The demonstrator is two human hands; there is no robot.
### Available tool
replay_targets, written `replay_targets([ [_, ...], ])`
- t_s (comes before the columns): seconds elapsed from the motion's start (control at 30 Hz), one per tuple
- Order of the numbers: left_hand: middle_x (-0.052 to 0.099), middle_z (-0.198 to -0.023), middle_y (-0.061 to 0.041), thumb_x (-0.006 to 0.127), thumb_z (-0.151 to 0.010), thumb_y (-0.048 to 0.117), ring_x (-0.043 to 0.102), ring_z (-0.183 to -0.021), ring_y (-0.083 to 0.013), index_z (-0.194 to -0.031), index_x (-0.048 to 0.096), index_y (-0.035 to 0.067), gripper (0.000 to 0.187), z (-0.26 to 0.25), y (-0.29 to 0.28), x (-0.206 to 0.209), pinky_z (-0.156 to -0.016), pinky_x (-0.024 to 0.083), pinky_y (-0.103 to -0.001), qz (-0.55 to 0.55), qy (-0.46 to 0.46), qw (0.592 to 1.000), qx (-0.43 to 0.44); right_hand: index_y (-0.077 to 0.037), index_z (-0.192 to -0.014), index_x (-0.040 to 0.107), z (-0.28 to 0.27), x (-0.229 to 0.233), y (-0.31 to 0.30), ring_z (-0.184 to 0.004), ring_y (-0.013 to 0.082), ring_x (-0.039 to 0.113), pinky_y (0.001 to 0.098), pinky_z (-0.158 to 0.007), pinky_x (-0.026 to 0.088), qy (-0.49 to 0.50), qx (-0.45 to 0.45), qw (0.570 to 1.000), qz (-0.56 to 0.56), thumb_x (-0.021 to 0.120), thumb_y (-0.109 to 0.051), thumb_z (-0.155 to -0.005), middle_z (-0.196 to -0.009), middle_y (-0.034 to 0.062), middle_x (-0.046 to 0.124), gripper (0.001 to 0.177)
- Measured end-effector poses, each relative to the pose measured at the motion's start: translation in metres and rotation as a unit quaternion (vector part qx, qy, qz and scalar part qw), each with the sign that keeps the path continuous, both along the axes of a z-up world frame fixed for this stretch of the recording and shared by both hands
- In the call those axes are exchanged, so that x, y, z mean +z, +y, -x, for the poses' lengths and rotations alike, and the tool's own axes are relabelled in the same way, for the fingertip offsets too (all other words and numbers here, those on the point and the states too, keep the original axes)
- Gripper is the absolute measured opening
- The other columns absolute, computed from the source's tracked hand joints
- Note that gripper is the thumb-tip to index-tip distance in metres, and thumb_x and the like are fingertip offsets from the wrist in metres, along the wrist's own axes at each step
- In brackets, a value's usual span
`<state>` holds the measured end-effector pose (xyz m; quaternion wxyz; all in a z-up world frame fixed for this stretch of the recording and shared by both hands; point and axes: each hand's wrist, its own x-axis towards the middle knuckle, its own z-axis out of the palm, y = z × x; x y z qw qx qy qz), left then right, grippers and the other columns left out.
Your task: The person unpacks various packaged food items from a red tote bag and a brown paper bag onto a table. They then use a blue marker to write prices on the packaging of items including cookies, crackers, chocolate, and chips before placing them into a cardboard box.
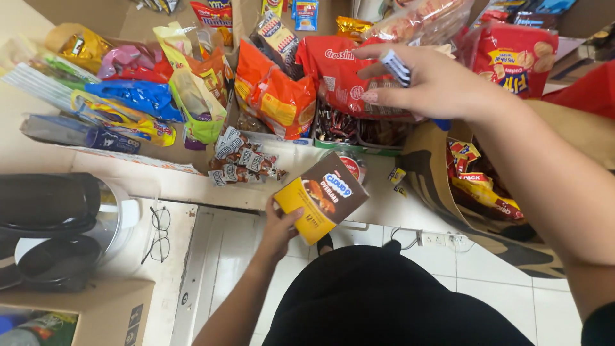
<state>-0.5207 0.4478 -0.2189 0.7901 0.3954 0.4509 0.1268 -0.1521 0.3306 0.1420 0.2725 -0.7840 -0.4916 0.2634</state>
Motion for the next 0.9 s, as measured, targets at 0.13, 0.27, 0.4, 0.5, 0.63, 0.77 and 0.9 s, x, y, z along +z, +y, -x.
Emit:
replay_targets([
  [0.13, 0.057, -0.167, -0.018, 0.084, -0.100, 0.018, 0.074, -0.139, -0.0385, -0.182, 0.007, 0.029, 0.113, -0.061, -0.037, -0.037, -0.106, 0.067, -0.064, 0.037, -0.087, 0.994, 0.058, -0.017, -0.178, 0.059, -0.002, 0.020, -0.042, -0.115, 0.0095, 0.079, 0.0315, -0.081, 0.062, 0.056, 0.016, 0.996, -0.065, 0.083, -0.029, -0.106, -0.146, 0.0078, 0.086, 0.077],
  [0.27, 0.051, -0.173, -0.010, 0.075, -0.106, 0.022, 0.064, -0.150, -0.0355, -0.182, 0.006, 0.032, 0.103, -0.095, -0.069, -0.052, -0.110, 0.061, -0.071, 0.071, -0.048, 0.992, 0.089, -0.006, -0.176, 0.061, -0.018, 0.030, -0.108, -0.130, 0.0156, 0.077, 0.0352, -0.113, 0.063, -0.009, 0.015, 0.994, -0.109, 0.081, -0.017, -0.111, -0.146, 0.0134, 0.084, 0.069],
  [0.4, 0.051, -0.178, -0.013, 0.074, -0.112, 0.036, 0.062, -0.160, -0.0419, -0.180, 0.005, 0.034, 0.097, -0.089, -0.078, -0.067, -0.120, 0.058, -0.076, 0.132, -0.053, 0.989, 0.042, 0.002, -0.174, 0.056, -0.050, 0.029, -0.213, -0.139, 0.0223, 0.075, 0.0397, -0.118, 0.061, -0.033, -0.069, 0.986, -0.149, 0.075, -0.007, -0.108, -0.154, 0.0177, 0.079, 0.070],
  [0.5, 0.049, -0.186, -0.023, 0.071, -0.116, 0.053, 0.058, -0.165, -0.0454, -0.185, 0.026, 0.024, 0.088, -0.073, -0.071, -0.086, -0.125, 0.055, -0.077, 0.142, -0.109, 0.984, -0.019, 0.002, -0.173, 0.057, -0.090, 0.021, -0.309, -0.144, 0.0260, 0.076, 0.0420, -0.114, 0.066, -0.078, -0.201, 0.961, -0.174, 0.068, -0.008, -0.114, -0.156, 0.0188, 0.075, 0.061],
  [0.63, 0.034, -0.193, -0.008, 0.057, -0.097, 0.084, 0.036, -0.176, -0.0462, -0.184, 0.027, 0.037, 0.104, -0.061, -0.053, -0.106, -0.129, 0.036, -0.086, 0.140, 0.019, 0.989, 0.046, -0.001, -0.167, 0.067, -0.162, 0.024, -0.422, -0.126, 0.0257, 0.080, 0.0411, -0.104, 0.068, -0.089, -0.369, 0.915, -0.139, 0.061, -0.018, -0.130, -0.150, 0.0171, 0.078, 0.041],
  [0.77, 0.027, -0.198, -0.010, 0.060, -0.102, 0.085, 0.033, -0.179, -0.0415, -0.189, 0.028, 0.026, 0.110, -0.071, -0.032, -0.075, -0.133, 0.026, -0.078, -0.100, 0.006, 0.981, 0.168, -0.008, -0.162, 0.081, -0.184, 0.022, -0.484, -0.109, 0.0310, 0.080, 0.0454, -0.092, 0.068, -0.194, -0.452, 0.871, -0.005, 0.065, -0.011, -0.124, -0.135, 0.0182, 0.085, 0.042],
  [0.9, 0.040, -0.182, -0.035, 0.074, -0.127, 0.030, 0.050, -0.169, -0.0544, -0.183, 0.033, -0.009, 0.079, -0.105, -0.035, 0.048, -0.151, 0.044, -0.059, -0.673, -0.108, 0.711, 0.172, -0.019, -0.155, 0.085, -0.220, 0.009, -0.472, -0.099, 0.0176, 0.087, 0.0416, -0.095, 0.068, -0.084, -0.394, 0.914, 0.034, 0.075, -0.016, -0.112, -0.122, 0.0078, 0.092, 0.044],
])
